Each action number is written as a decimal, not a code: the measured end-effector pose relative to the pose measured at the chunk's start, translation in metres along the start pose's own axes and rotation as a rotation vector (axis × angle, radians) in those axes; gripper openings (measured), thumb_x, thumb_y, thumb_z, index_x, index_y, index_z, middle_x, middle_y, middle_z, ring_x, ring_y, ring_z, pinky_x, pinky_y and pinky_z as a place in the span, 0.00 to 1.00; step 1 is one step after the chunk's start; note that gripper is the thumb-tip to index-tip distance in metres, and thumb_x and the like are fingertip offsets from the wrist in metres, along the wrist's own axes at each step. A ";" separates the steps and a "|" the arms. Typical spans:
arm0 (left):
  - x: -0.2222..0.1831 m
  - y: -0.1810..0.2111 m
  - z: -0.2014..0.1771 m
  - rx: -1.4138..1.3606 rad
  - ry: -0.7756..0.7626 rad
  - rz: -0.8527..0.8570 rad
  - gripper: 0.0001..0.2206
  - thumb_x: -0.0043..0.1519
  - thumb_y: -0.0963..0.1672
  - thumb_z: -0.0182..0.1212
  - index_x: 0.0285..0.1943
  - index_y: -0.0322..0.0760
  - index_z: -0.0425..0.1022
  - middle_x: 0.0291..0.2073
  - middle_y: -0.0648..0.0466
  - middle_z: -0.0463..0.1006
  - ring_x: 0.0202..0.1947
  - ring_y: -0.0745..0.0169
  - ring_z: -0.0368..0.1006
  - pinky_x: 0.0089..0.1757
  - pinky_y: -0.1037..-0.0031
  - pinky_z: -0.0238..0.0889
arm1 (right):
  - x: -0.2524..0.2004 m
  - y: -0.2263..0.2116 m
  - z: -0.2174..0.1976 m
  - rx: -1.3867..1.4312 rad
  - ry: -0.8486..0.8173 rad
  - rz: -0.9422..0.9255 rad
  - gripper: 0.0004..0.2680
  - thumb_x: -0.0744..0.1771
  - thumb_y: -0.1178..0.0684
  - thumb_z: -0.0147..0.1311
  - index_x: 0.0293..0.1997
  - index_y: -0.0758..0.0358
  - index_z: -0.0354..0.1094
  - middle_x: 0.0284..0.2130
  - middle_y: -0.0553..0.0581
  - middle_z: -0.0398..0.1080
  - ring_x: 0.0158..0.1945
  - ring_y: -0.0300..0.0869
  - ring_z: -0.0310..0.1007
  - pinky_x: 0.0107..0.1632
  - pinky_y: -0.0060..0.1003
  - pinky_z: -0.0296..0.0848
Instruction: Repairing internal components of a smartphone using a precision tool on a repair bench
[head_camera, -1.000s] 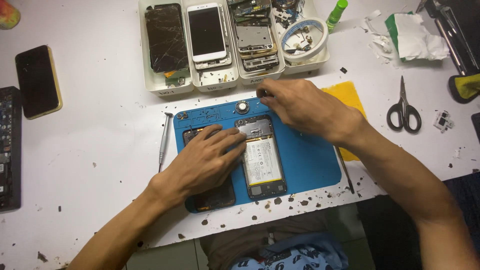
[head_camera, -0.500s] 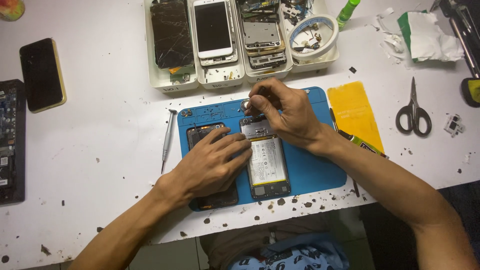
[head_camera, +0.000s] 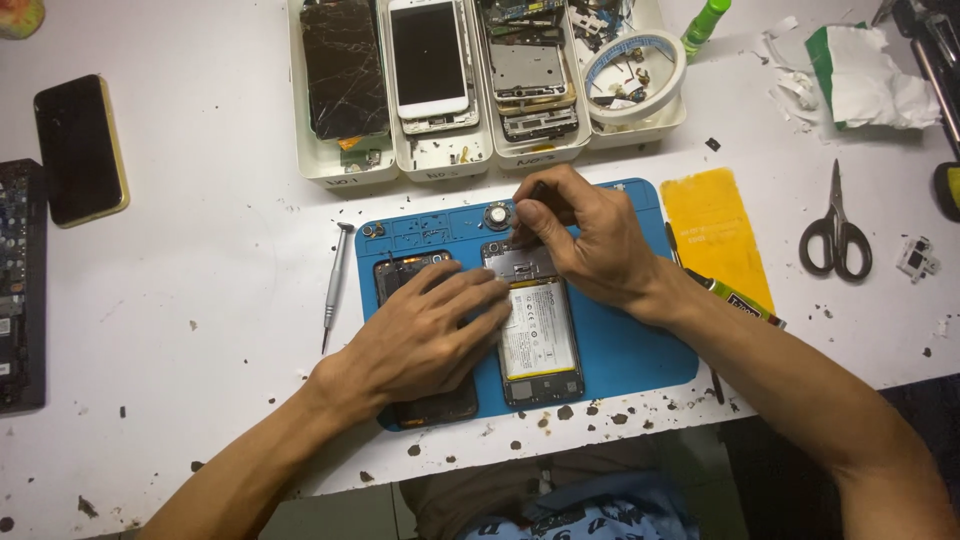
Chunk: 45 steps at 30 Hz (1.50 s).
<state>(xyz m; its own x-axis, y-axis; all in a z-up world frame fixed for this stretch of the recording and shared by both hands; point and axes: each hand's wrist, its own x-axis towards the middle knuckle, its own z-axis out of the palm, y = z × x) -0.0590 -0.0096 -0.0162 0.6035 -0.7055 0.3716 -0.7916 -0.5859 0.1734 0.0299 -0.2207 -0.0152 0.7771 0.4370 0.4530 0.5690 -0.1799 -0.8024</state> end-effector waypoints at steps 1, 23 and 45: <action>0.000 0.000 0.001 0.003 0.003 -0.001 0.09 0.62 0.44 0.59 0.49 0.40 0.80 0.47 0.48 0.81 0.57 0.51 0.75 0.58 0.53 0.64 | 0.000 -0.001 -0.003 -0.001 -0.002 -0.004 0.04 0.71 0.58 0.51 0.45 0.69 0.70 0.24 0.62 0.77 0.30 0.46 0.82 0.33 0.40 0.82; -0.001 0.002 0.003 0.017 -0.171 -0.106 0.21 0.68 0.52 0.49 0.61 0.37 0.75 0.59 0.43 0.77 0.64 0.49 0.69 0.65 0.46 0.49 | -0.004 0.007 -0.005 -0.131 -0.197 0.022 0.06 0.73 0.55 0.45 0.46 0.67 0.65 0.25 0.61 0.76 0.30 0.47 0.82 0.34 0.39 0.82; 0.007 0.004 -0.017 -0.057 -0.300 -0.149 0.34 0.61 0.60 0.51 0.70 0.36 0.67 0.65 0.40 0.71 0.69 0.42 0.62 0.66 0.39 0.40 | -0.008 0.014 0.002 -0.075 -0.125 0.040 0.06 0.73 0.55 0.43 0.46 0.66 0.64 0.23 0.59 0.75 0.27 0.46 0.81 0.32 0.38 0.80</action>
<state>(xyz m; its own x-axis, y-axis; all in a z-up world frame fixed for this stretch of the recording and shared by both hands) -0.0591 -0.0103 0.0023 0.7073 -0.7048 0.0548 -0.6917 -0.6740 0.2594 0.0318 -0.2252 -0.0307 0.7625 0.5334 0.3662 0.5608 -0.2626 -0.7852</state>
